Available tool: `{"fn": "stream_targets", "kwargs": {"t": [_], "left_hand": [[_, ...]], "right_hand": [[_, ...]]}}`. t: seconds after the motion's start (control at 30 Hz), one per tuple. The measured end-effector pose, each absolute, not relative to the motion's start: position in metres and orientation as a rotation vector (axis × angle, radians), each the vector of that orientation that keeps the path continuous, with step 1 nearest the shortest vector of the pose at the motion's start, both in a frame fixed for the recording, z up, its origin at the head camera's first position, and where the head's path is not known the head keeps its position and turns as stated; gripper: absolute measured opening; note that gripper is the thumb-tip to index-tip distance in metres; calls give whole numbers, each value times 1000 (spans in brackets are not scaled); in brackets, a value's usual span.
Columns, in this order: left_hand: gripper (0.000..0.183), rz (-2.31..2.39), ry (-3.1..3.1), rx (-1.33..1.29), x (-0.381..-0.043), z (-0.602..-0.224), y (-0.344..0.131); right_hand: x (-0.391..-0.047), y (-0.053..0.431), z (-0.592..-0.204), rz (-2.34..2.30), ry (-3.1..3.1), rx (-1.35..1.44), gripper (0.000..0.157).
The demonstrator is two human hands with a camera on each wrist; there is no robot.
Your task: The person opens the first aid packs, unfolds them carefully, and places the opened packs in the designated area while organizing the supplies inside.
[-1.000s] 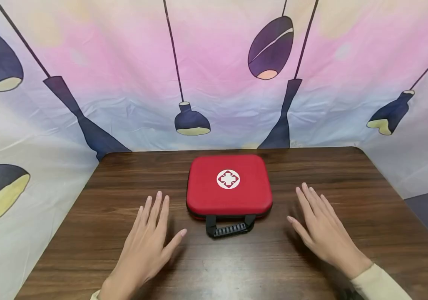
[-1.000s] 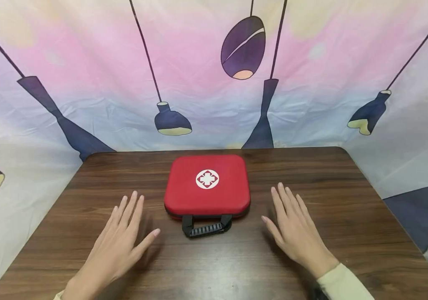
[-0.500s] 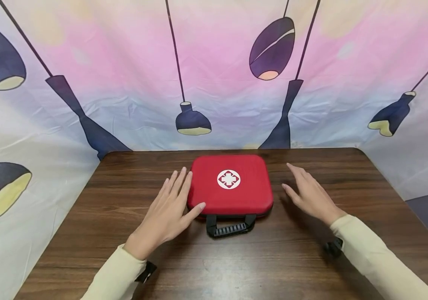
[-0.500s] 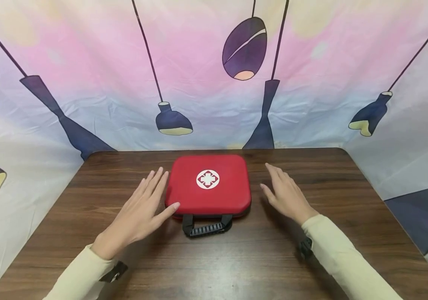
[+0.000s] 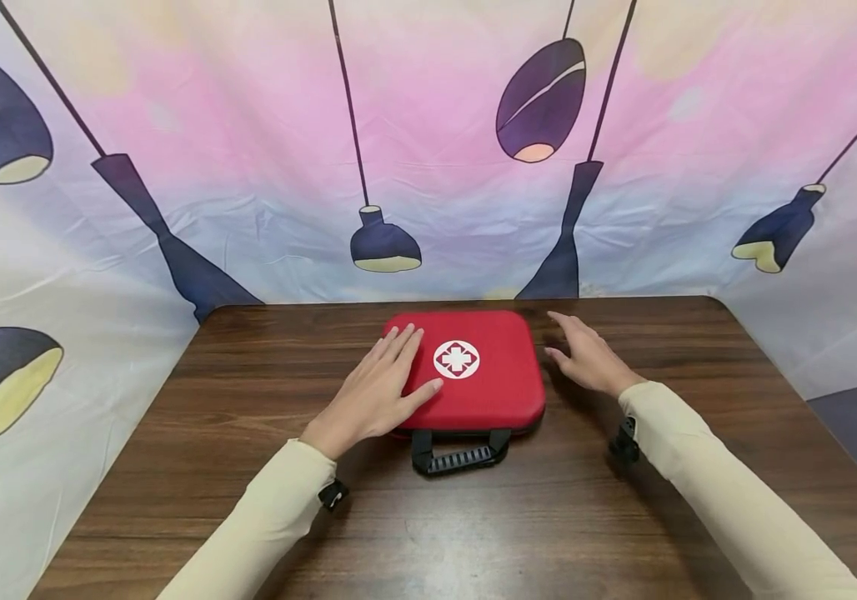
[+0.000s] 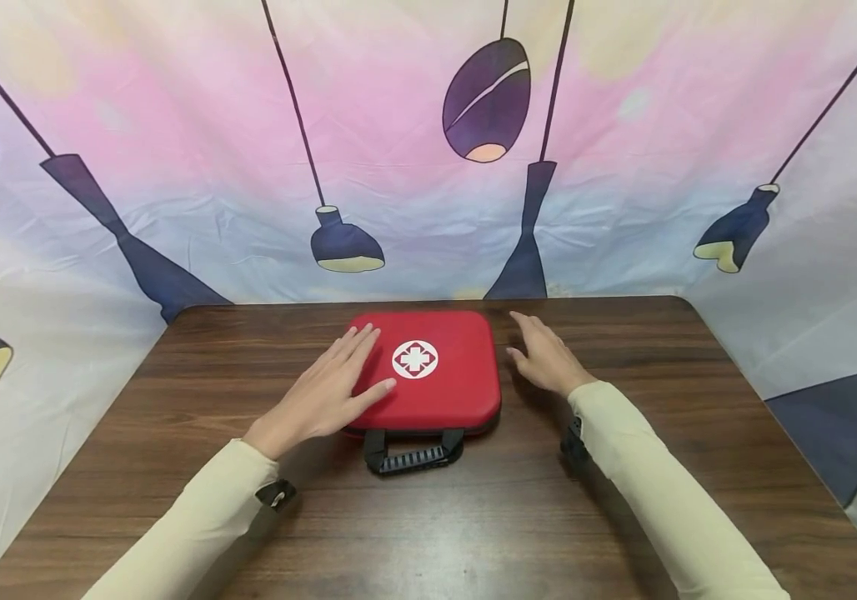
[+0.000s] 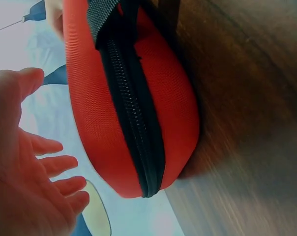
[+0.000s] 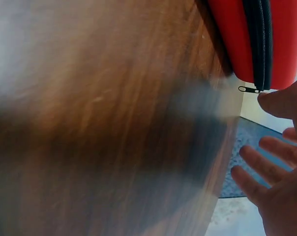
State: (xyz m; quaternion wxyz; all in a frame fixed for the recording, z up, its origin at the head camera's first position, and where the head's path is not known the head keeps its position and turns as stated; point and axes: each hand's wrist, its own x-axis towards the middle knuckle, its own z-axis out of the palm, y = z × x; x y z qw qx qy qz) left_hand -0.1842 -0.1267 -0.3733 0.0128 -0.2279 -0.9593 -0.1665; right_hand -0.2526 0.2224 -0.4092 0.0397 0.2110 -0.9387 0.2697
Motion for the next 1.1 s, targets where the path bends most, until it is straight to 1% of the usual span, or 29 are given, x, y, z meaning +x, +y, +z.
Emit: {"fn": "stream_targets", "kwargs": {"t": [0.3, 0.6, 0.93, 1.1], "left_hand": [[83, -551, -2995, -800, -199, -380, -115], [76, -516, -3023, -849, -204, -389, -111], [76, -512, -3038, -847, -205, -392, -109], [77, -484, -3059, -841, -205, -393, -109]], "right_hand": [[-278, 208, -417, 902, -2869, 785, 50], [-294, 199, -420, 935, -2946, 756, 41], [-300, 203, -425, 984, -2913, 696, 25], [-301, 202, -425, 1008, -2897, 663, 21]]}}
